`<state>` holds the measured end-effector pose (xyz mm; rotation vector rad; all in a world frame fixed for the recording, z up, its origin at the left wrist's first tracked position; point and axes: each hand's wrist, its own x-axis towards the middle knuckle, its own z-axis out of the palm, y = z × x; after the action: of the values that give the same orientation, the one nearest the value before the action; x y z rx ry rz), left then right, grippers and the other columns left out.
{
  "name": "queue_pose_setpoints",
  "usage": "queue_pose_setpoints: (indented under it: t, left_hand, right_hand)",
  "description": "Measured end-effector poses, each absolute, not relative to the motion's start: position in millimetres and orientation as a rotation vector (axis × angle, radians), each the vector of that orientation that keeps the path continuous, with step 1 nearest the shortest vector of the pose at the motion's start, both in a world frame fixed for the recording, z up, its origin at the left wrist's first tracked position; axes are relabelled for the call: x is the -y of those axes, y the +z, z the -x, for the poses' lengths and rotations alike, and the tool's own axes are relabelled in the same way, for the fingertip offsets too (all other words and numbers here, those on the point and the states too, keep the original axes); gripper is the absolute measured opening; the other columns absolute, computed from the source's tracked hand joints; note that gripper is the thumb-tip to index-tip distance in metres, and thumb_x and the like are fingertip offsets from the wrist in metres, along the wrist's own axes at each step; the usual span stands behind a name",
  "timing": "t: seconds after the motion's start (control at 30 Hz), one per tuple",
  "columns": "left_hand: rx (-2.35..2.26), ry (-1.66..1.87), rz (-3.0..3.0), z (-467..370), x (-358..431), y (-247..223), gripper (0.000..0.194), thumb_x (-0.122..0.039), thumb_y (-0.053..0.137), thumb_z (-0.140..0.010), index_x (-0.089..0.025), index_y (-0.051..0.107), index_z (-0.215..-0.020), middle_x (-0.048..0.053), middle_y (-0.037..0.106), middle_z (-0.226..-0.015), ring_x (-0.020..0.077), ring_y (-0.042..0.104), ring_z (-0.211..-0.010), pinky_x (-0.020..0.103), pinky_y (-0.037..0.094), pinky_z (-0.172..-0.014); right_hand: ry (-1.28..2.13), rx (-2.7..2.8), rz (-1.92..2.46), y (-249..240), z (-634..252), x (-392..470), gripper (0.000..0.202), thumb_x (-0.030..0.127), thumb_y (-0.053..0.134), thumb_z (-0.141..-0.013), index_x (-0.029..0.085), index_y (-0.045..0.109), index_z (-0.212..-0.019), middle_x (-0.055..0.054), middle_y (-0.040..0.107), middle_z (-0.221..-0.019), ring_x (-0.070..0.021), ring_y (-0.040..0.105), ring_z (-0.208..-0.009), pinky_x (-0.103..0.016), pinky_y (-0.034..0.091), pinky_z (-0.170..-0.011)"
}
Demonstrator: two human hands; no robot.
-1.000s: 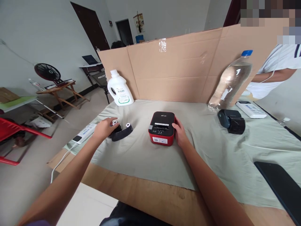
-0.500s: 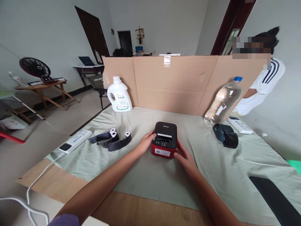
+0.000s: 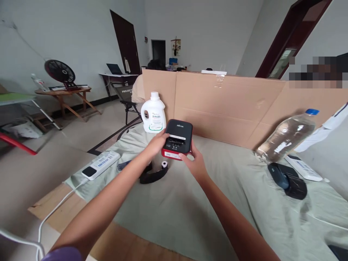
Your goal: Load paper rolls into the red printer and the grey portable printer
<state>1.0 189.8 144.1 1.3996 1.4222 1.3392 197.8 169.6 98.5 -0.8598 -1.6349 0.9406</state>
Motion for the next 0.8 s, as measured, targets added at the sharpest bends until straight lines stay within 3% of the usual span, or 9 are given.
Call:
queue_pose_setpoints:
  t: [0.17,0.3,0.47,0.63,0.73,0.8]
  left_hand:
    - [-1.358,1.336,-1.200,74,-211,143,0.043,-0.039,0.051,-0.081,-0.020,0.066,-0.116,0.005,0.072,-0.109,0.0250,0.065,-0.099,0.035,0.047,-0.088]
    - [-1.372,1.369,-1.113,109,-223,117,0.053,-0.031,0.051,-0.077,-0.019,0.061,-0.127,0.003,0.073,-0.101,0.0220,0.064,-0.091,0.031,0.047,-0.082]
    - [-1.385,1.305,-1.047,124,-241,87,0.063,-0.026,0.051,-0.072,-0.020,0.056,-0.134,0.002,0.073,-0.102,0.0212,0.066,-0.086,0.031,0.049,-0.080]
    - [-1.404,1.347,-0.960,121,-246,76,0.058,-0.026,0.050,-0.074,-0.020,0.059,-0.131,0.004,0.073,-0.108,0.0235,0.068,-0.092,0.035,0.051,-0.086]
    - [-1.588,1.463,-0.938,105,-240,84,0.049,-0.026,0.052,-0.078,-0.016,0.061,-0.125,0.009,0.069,-0.120,0.0280,0.062,-0.113,0.040,0.046,-0.100]
    - [-1.691,1.630,-0.963,81,-224,95,0.044,-0.029,0.054,-0.082,-0.016,0.061,-0.124,0.010,0.062,-0.133,0.0271,0.052,-0.128,0.038,0.038,-0.109]
  right_hand:
    - [1.091,1.623,0.801,90,-120,-223,0.070,0.047,0.069,-0.083,0.028,0.047,-0.146,-0.003,0.063,-0.131,-0.0202,0.069,-0.087,-0.033,0.058,-0.081]
    - [1.133,1.631,0.838,55,-77,-255,0.070,0.048,0.069,-0.081,0.027,0.049,-0.144,-0.003,0.067,-0.124,-0.0167,0.068,-0.074,-0.029,0.058,-0.068]
    - [1.132,1.647,0.817,25,-57,-275,0.064,0.048,0.068,-0.082,0.025,0.054,-0.140,-0.004,0.069,-0.120,-0.0211,0.070,-0.088,-0.032,0.059,-0.076]
    - [1.155,1.667,0.832,22,-61,-279,0.064,0.047,0.069,-0.082,0.026,0.054,-0.140,-0.004,0.063,-0.133,-0.0261,0.063,-0.116,-0.041,0.051,-0.100]
    - [1.174,1.650,0.900,40,-76,-274,0.068,0.047,0.071,-0.080,0.024,0.053,-0.141,-0.005,0.054,-0.143,-0.0288,0.051,-0.132,-0.045,0.042,-0.111]
    - [1.197,1.602,0.926,63,-95,-264,0.068,0.048,0.073,-0.078,0.023,0.056,-0.139,-0.007,0.053,-0.144,-0.0305,0.052,-0.131,-0.046,0.042,-0.111]
